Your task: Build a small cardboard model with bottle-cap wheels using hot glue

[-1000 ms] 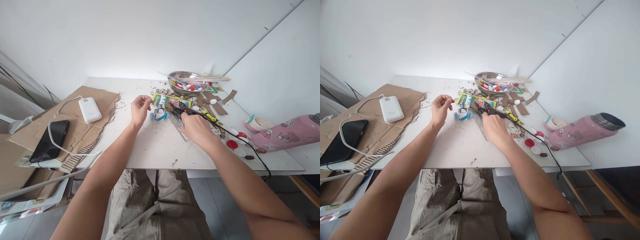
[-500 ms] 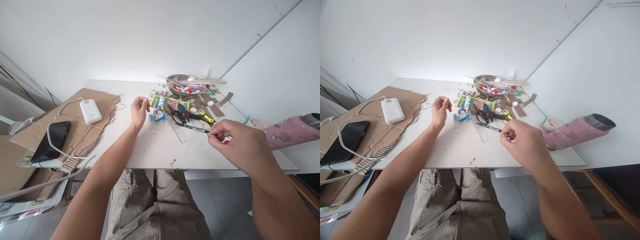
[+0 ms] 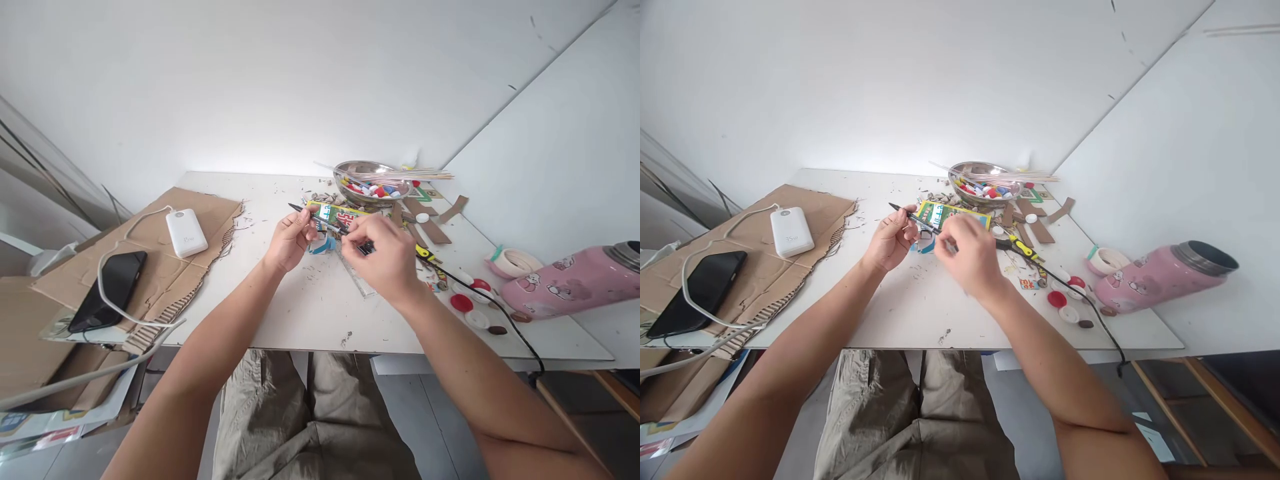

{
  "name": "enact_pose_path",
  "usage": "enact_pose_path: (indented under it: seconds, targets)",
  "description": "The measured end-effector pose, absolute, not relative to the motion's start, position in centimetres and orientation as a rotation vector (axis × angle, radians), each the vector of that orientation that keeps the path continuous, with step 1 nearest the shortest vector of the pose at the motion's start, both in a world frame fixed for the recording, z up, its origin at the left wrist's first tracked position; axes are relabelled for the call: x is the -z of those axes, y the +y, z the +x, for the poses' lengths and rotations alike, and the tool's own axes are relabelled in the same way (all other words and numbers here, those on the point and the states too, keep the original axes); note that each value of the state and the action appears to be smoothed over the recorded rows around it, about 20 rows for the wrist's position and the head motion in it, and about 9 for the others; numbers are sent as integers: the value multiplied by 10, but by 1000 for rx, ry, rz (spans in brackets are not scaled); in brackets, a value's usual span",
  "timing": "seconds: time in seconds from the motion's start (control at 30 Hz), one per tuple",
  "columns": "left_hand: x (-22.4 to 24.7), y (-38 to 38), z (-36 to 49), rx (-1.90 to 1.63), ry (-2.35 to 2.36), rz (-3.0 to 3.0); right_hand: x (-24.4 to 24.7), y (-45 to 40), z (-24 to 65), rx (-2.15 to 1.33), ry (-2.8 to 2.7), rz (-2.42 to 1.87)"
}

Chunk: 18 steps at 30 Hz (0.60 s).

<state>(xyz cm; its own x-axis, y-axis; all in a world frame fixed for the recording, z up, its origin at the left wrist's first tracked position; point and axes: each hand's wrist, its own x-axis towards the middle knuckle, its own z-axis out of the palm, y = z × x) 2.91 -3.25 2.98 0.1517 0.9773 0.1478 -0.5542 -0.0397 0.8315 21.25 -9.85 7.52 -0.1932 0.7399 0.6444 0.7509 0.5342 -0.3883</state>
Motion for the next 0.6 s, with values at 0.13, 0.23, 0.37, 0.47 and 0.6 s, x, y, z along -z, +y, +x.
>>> enact_pose_path:
  seconds: [0.13,0.23,0.37,0.47,0.6]
  targets:
    - [-30,-35,30,-1323,597,855,-62,-88,207,-57,-2033,-1078]
    - [-29,-36,29,-1278,560,944,-60,-73,205,-260,-2099,-914]
    - [-27,-32,23,-1295,595,1126,-55,-62,203,-418,-2058,-825]
    - [-25,-25,16,-1328,643,1205,-46,-60,208,-430,-1831,-800]
    - [-23,-17,7,-1460,750,1231,-40,-53,220,-364,-1602,-742]
